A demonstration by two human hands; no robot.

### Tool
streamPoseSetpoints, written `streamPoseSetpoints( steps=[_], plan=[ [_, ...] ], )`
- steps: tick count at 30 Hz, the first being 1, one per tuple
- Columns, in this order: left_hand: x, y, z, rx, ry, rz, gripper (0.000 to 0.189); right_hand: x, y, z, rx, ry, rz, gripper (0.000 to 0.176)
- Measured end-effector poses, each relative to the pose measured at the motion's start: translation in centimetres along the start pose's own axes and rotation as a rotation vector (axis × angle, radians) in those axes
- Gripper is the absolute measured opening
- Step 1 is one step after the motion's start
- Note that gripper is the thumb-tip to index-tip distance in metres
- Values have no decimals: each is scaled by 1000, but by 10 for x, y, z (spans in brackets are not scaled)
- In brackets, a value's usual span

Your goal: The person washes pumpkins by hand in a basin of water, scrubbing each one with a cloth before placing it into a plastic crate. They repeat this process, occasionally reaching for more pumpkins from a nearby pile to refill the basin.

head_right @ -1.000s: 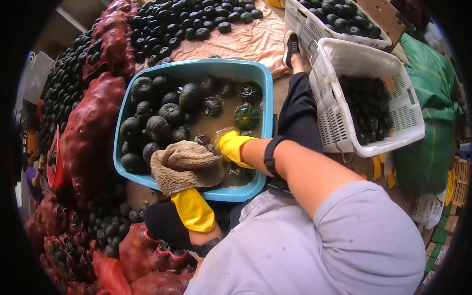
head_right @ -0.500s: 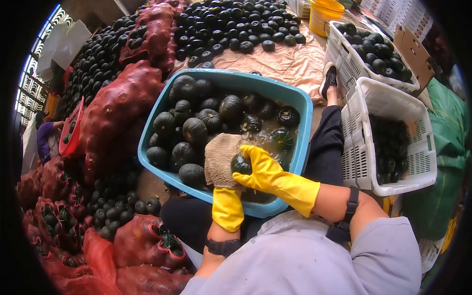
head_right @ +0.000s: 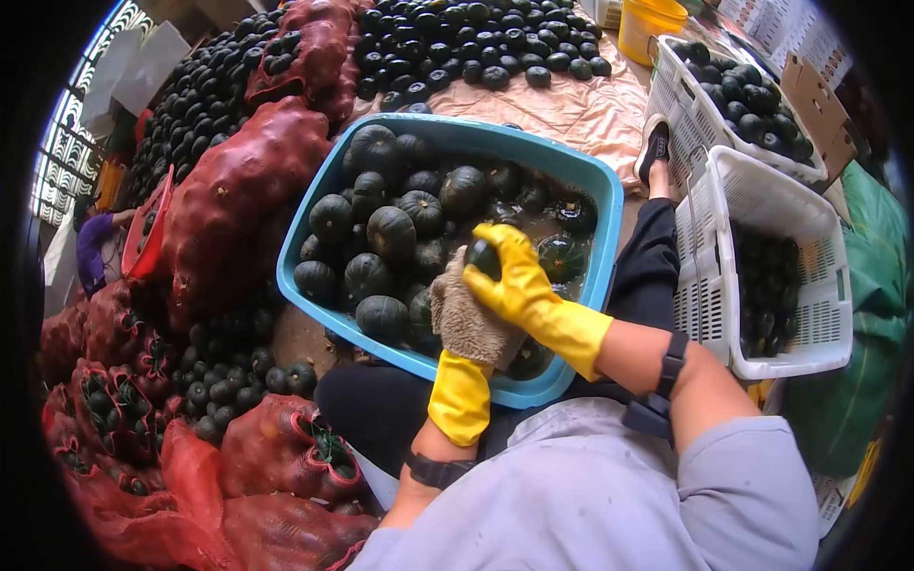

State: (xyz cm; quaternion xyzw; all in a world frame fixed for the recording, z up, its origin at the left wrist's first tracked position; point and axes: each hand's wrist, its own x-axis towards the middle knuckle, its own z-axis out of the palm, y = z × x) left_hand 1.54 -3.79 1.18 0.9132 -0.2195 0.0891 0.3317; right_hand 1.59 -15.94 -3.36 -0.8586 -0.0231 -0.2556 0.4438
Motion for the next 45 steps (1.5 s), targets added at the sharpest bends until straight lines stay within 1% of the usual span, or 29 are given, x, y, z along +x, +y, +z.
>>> streamPoseSetpoints(
  steps=[2,4,5,6,7,8,10,11,12,13,14,15,16,18,21,22,23,26,27,28,31,34,36,37,38,40,43,44,45],
  plan=[
    [1,-16,8,-115,-17,84,28,-11,-30,-29,271,-428,32,61],
    [-2,-30,22,-522,101,-169,25,17,-23,-46,412,-624,124,53],
    [-3,-35,30,-578,123,-221,24,11,4,-25,185,-508,33,51],
    [-2,-52,44,-244,113,-265,28,5,29,0,-36,-384,-57,48],
    [6,-34,19,36,-34,-8,33,-10,-33,-7,132,-178,-14,40],
    [7,-45,14,-113,39,130,33,-24,-44,-2,36,-94,-38,36],
    [6,-67,9,-390,-127,34,36,-19,-41,-13,237,-240,-54,37],
    [1,-70,9,-273,-117,125,39,-19,-46,-18,294,-289,176,36],
    [-6,-72,25,-298,55,64,37,-4,-69,-30,730,-342,750,35],
    [-8,-65,31,-328,229,7,36,-15,-52,-10,903,-153,749,36],
    [-7,-61,31,-52,294,150,34,-24,-36,8,1069,46,731,37],
    [-2,-32,9,-489,108,-183,39,-25,-42,13,1049,166,717,39],
    [-5,-29,14,-408,171,-144,46,-23,-44,7,803,72,675,44],
    [-20,-31,19,-234,279,-73,61,-9,-26,-19,179,-167,-124,53],
    [-20,-44,-17,-247,177,125,82,1,-55,-54,198,-609,115,67],
    [-18,-48,-14,-318,157,122,73,5,-60,-60,193,-680,153,70],
    [-16,-51,-12,-388,138,118,63,4,-63,-61,186,-672,236,66],
    [-19,-58,27,-888,105,-329,43,-7,-43,-43,1007,-557,967,61],
    [-20,-59,32,-545,204,-226,30,-26,-31,-21,1134,-342,974,60],
    [-16,-51,32,-603,264,-229,28,-25,-44,-19,1064,-230,981,63],
    [-20,-39,27,-610,333,-136,27,-31,-12,-10,315,-241,180,77],
    [-20,-47,-1,-297,201,45,41,-24,-34,-35,48,-453,76,78],
    [-21,-54,6,-465,218,-44,45,-15,-52,-48,347,-598,466,72],
    [-21,-60,17,-578,212,-197,46,-17,-46,-40,927,-594,704,70],
    [-21,-73,26,-362,204,-87,44,-27,-48,-29,1051,-407,919,70],
    [-16,-43,8,-260,202,-48,35,-26,-53,-19,882,-273,987,77],
    [-17,-35,19,-433,209,-196,39,-15,-31,-27,307,-450,434,80],
    [-21,-40,18,-257,130,-163,38,-21,-29,-26,237,-278,113,77],
    [-22,-50,18,-233,155,-48,37,-17,-38,-30,146,-377,119,77]
  ],
)
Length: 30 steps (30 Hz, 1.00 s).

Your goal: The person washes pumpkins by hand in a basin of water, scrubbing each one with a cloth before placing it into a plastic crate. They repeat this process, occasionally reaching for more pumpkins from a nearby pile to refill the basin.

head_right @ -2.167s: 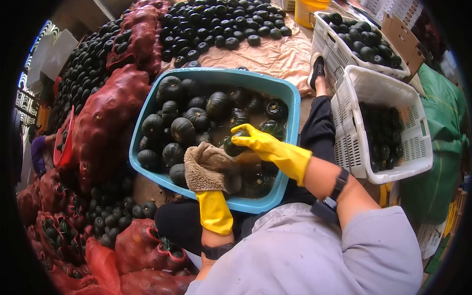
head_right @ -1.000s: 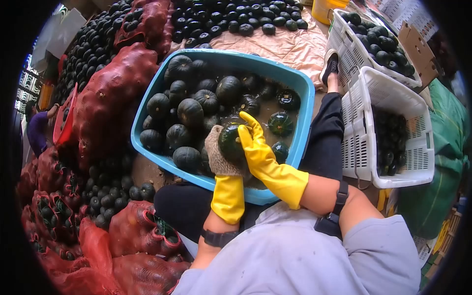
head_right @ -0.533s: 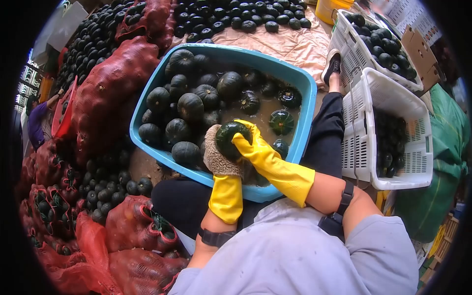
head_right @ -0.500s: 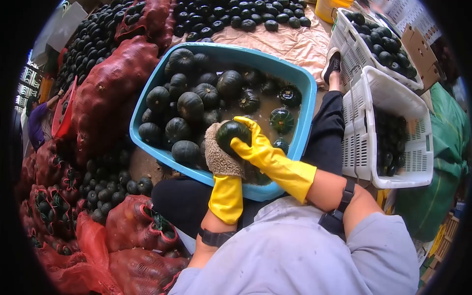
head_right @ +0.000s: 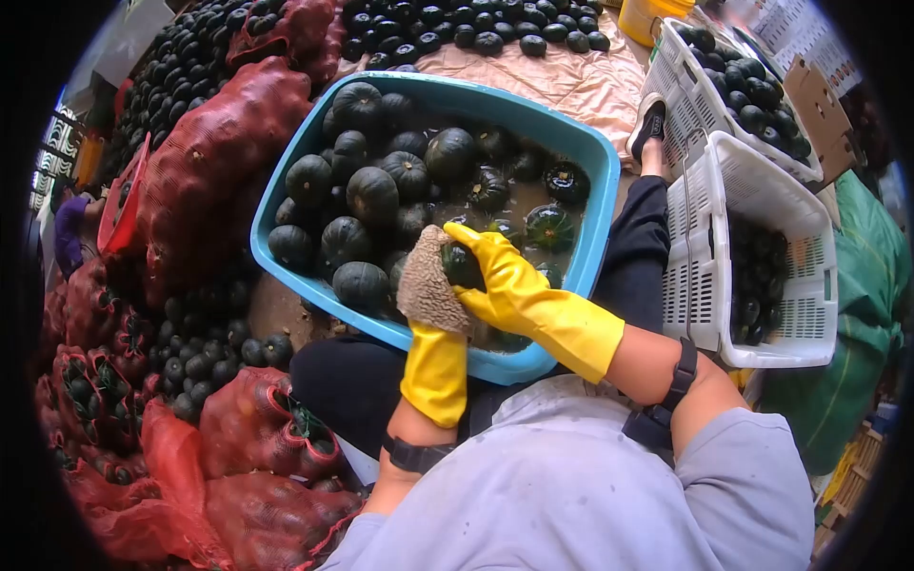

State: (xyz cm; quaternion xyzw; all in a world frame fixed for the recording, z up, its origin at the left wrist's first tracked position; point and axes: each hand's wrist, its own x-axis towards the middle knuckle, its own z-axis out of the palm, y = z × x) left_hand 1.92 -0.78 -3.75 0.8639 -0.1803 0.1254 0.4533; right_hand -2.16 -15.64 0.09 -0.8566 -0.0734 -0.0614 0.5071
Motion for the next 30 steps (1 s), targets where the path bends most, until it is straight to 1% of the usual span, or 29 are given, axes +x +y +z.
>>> streamPoseSetpoints(
  steps=[1,2,5,6,7,8,9,10,11,12,13,14,15,16,17,18,19,20,21,22,23,24,25,27,28,29,30],
  plan=[
    [4,-1,-9,42,-11,105,37,1,-14,-6,-93,-94,32,77],
    [7,-1,-18,83,-18,211,37,0,-19,-11,-147,-121,-45,73],
    [1,-19,-4,135,-33,84,39,-2,-1,-9,624,-237,295,67],
    [3,-22,1,150,-39,50,40,-1,8,2,827,-159,283,60],
    [20,8,-14,259,-162,-33,42,4,18,10,631,-25,217,62],
    [11,15,-5,43,14,-125,52,8,28,16,504,49,248,63],
    [4,25,-2,-28,73,-198,60,10,32,21,380,121,285,64],
    [-3,35,0,-103,139,-267,70,11,36,25,109,230,212,65],
    [-5,33,2,-66,133,-202,70,14,40,28,-161,341,135,66],
    [-4,31,4,-31,129,-136,70,19,44,25,-196,392,6,68],
    [-3,30,5,2,129,-70,70,18,45,24,-199,366,-36,68],
    [-6,31,4,-19,73,-74,68,12,44,26,-203,338,-75,68],
    [-7,24,9,-48,106,-69,66,6,42,27,-208,306,-115,68],
    [-3,26,4,-117,31,-142,62,0,29,31,-204,292,-24,69],
    [1,26,-3,-184,-50,-214,59,-5,19,30,-109,227,91,70],
    [3,7,3,35,180,149,27,-14,21,35,61,184,239,70],
    [4,-13,15,-211,26,-36,25,-19,23,37,230,138,382,71],
    [5,-32,26,-430,-83,-254,26,-20,13,24,656,26,480,68],
    [5,-31,22,-246,-72,-189,27,-20,22,17,805,-38,604,63],
    [6,-27,15,-59,-51,-130,27,-18,16,6,1018,-63,733,63],
    [9,-26,1,106,-135,170,25,-17,10,-7,1232,-83,858,63],
    [8,-34,14,22,-164,-2,24,-22,39,-13,1378,-227,811,69],
    [11,-35,24,-62,-194,-172,24,-21,32,-19,1432,-215,796,71],
    [12,-39,15,29,-312,133,18,-25,17,-28,1547,-188,770,76],
    [15,-35,7,61,-356,286,16,-27,16,-38,1614,-223,719,81],
    [24,-36,-7,43,-400,402,19,-30,20,-51,1652,-185,762,82],
    [33,-36,-21,20,-444,517,23,-32,22,-70,1580,-134,672,81]
  ],
)
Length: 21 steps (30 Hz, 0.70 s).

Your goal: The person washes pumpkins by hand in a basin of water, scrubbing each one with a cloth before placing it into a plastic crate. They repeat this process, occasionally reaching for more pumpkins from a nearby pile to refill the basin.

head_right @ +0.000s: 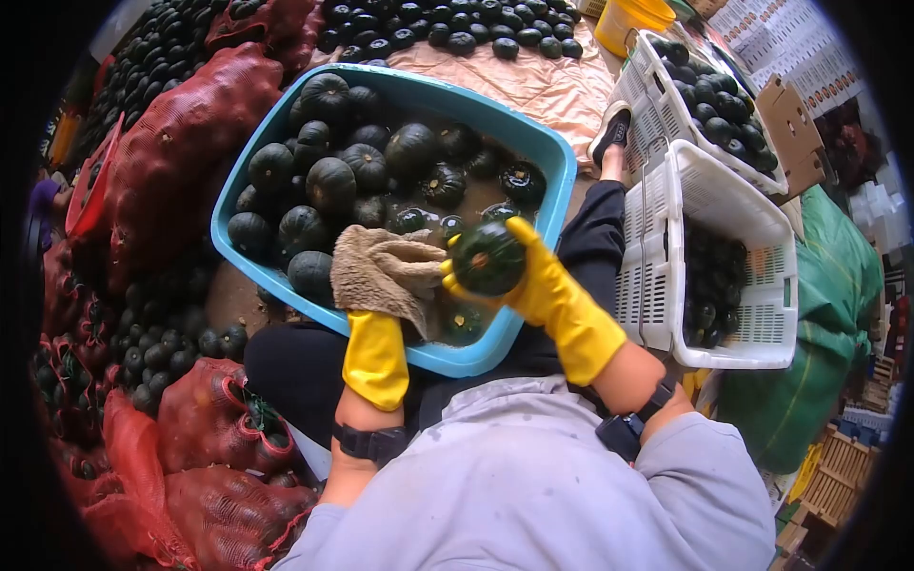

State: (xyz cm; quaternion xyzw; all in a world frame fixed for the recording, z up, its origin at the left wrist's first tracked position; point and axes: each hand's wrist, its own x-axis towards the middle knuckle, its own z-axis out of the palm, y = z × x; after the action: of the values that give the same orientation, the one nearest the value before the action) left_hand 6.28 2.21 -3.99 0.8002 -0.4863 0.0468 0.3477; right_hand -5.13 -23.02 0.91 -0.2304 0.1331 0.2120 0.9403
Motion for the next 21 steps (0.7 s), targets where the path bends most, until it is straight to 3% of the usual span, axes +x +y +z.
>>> streamPoseSetpoints(
  steps=[1,2,3,5,7,8,9,10,11,12,13,14,15,16,17,19,21],
  plan=[
    [-1,11,-8,-30,37,-131,17,-13,-21,-1,-73,-5,-93,80],
    [3,21,-19,-310,56,-343,16,-27,-52,-2,-226,20,-301,78],
    [3,28,-24,-593,75,-559,18,-48,-85,-12,17,-50,-475,78],
    [-3,36,2,-684,467,-633,32,-92,-149,-32,536,-348,-775,79],
    [4,41,6,-1096,754,-751,36,-90,-164,-31,261,-228,-1213,73],
    [10,43,6,-1302,898,-800,37,-75,-159,-37,87,-222,-1078,70],
    [15,44,4,-1508,1042,-845,39,-50,-129,-18,-351,-88,-940,62],
    [19,46,2,-1715,1187,-881,41,-28,-96,-5,-634,29,-641,50],
    [23,51,-5,-1683,1064,-911,43,-6,-62,9,-958,66,-327,38],
    [25,58,-17,-1644,942,-935,46,-12,-22,42,-1280,190,-19,43],
    [27,60,-26,-1597,821,-956,48,19,11,-13,-2078,-192,-125,58],
    [27,44,-19,-1508,804,-1050,54,35,38,-5,-2334,-372,309,70],
    [25,37,-18,-1548,717,-1050,56,38,70,-7,-2649,-452,97,56],
    [21,31,-18,-1587,629,-1049,58,60,87,-10,-2647,-379,536,76],
    [18,26,-17,-1627,541,-1047,61,76,88,0,-2654,-440,645,64],
    [13,24,-14,-1522,532,-949,63,91,86,-9,-2577,-550,802,72],
    [18,27,-12,-1415,598,-914,65,81,52,-13,-2495,-698,460,76]
  ],
)
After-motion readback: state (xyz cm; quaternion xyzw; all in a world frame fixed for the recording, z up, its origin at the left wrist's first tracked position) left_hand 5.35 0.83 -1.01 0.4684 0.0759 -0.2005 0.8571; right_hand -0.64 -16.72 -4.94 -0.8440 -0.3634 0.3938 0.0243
